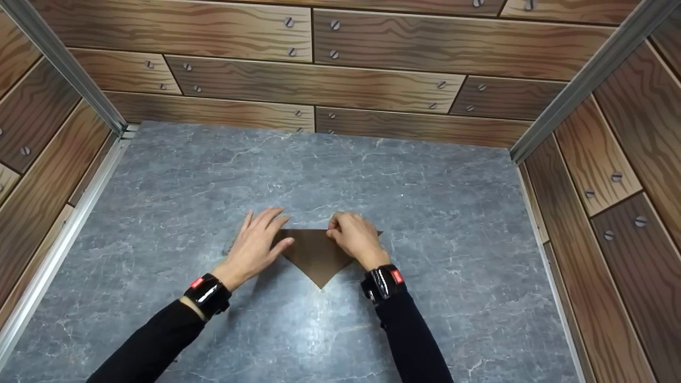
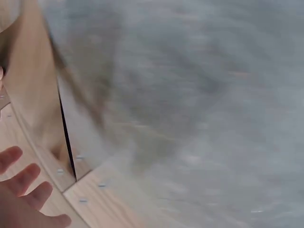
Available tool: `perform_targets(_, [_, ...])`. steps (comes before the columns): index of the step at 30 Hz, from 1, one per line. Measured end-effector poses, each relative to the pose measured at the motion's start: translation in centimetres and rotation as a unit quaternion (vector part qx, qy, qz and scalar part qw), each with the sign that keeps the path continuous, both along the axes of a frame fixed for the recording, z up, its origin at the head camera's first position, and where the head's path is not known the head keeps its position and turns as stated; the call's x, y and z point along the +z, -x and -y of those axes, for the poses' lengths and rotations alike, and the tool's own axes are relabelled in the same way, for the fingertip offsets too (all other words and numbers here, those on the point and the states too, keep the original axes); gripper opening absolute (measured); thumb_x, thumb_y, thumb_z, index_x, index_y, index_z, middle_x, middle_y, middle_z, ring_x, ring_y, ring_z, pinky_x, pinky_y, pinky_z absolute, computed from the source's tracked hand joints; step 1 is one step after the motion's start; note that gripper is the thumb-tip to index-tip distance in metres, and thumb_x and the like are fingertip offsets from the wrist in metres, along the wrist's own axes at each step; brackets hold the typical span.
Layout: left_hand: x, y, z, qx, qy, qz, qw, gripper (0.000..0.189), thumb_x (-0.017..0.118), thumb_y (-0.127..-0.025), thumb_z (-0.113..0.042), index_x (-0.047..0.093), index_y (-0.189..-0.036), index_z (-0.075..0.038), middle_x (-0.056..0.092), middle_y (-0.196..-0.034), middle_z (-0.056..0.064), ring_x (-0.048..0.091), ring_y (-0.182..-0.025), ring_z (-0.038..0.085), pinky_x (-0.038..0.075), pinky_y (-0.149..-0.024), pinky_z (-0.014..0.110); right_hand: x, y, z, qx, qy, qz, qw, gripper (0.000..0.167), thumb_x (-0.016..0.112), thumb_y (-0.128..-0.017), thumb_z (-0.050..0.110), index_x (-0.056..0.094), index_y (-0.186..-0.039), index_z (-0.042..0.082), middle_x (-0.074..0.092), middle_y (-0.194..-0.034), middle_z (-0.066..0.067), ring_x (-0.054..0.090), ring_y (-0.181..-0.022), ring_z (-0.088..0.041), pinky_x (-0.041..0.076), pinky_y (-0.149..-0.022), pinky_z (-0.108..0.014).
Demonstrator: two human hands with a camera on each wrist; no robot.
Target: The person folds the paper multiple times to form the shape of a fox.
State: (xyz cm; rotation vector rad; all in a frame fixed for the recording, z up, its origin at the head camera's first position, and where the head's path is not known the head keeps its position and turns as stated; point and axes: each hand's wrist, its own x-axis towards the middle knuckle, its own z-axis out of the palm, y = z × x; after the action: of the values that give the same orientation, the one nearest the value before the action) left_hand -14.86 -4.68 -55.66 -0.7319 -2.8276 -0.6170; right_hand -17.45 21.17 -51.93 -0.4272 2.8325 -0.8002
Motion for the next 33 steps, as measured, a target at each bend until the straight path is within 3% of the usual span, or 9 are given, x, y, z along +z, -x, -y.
perform_targets(6, [1.7, -0.1, -1.5, -0.021, -0.007, -0.031, 0.9993, 0.047, 0.059, -0.103, -0.043, 0.063, -0.14, -0.014, 0.053, -0.151, 0.011, 0.045, -0.144, 0.034, 0.02, -0.12, 0.066, 1.7, -1.5, 0.1, 0.01, 0.029, -0.032, 0.999, 0.006, 0.077, -0.094, 0.017, 0.072, -0.093, 0.013, 0.067, -0.09, 0.0, 0.06, -0.079, -0.016, 0.051, -0.071, -0.036])
perform_targets(12, [2.7, -0.5, -2.2, -0.04, -0.035, -0.101, 0.9935, 0.031, 0.064, -0.102, -0.035, 0.073, -0.125, -0.015, 0.07, -0.13, 0.004, 0.061, -0.126, 0.025, 0.031, -0.118, 0.059, 2.8, -2.8, -0.2, 0.026, 0.063, -0.082, 0.9943, 0.009, 0.079, -0.091, 0.011, 0.07, -0.092, 0.012, 0.067, -0.09, -0.001, 0.062, -0.08, -0.016, 0.054, -0.072, -0.037])
perform_targets(16, [3.1, -0.6, -2.5, -0.051, -0.055, -0.128, 0.9889, 0.024, 0.069, -0.1, -0.031, 0.077, -0.116, -0.015, 0.076, -0.113, 0.0, 0.069, -0.107, 0.022, 0.047, -0.106, 0.046, 3.3, -3.5, -0.1, 0.031, 0.072, -0.109, 0.991, 0.012, 0.081, -0.089, 0.01, 0.069, -0.091, 0.012, 0.067, -0.091, -0.001, 0.063, -0.081, -0.017, 0.055, -0.073, -0.037])
perform_targets(22, [3.4, -0.7, -2.8, -0.053, -0.063, -0.121, 0.9892, 0.013, 0.071, -0.099, -0.026, 0.077, -0.101, -0.015, 0.077, -0.097, -0.002, 0.071, -0.092, 0.018, 0.053, -0.086, 0.035, 3.6, -4.2, 0.4, 0.035, 0.05, -0.169, 0.9838, 0.015, 0.084, -0.086, 0.011, 0.07, -0.091, 0.011, 0.07, -0.093, -0.003, 0.066, -0.083, -0.024, 0.057, -0.076, -0.044])
perform_targets(27, [3.7, -0.9, -3.0, -0.049, -0.059, -0.116, 0.9902, 0.011, 0.072, -0.098, -0.025, 0.076, -0.096, -0.015, 0.077, -0.091, -0.002, 0.071, -0.086, 0.017, 0.054, -0.084, 0.034, 3.5, -4.5, 1.2, 0.054, 0.034, -0.218, 0.9739, 0.016, 0.084, -0.085, 0.013, 0.071, -0.095, 0.009, 0.07, -0.092, -0.005, 0.066, -0.082, -0.025, 0.056, -0.075, -0.045])
perform_targets(33, [4.0, -1.1, -3.3, -0.051, -0.062, -0.125, 0.9888, 0.01, 0.073, -0.097, -0.024, 0.077, -0.096, -0.015, 0.077, -0.09, -0.002, 0.071, -0.082, 0.016, 0.055, -0.085, 0.035, 3.2, -4.5, 2.0, 0.077, 0.062, -0.259, 0.9607, 0.013, 0.083, -0.086, 0.009, 0.073, -0.095, 0.008, 0.069, -0.09, -0.004, 0.064, -0.08, -0.024, 0.055, -0.072, -0.04])
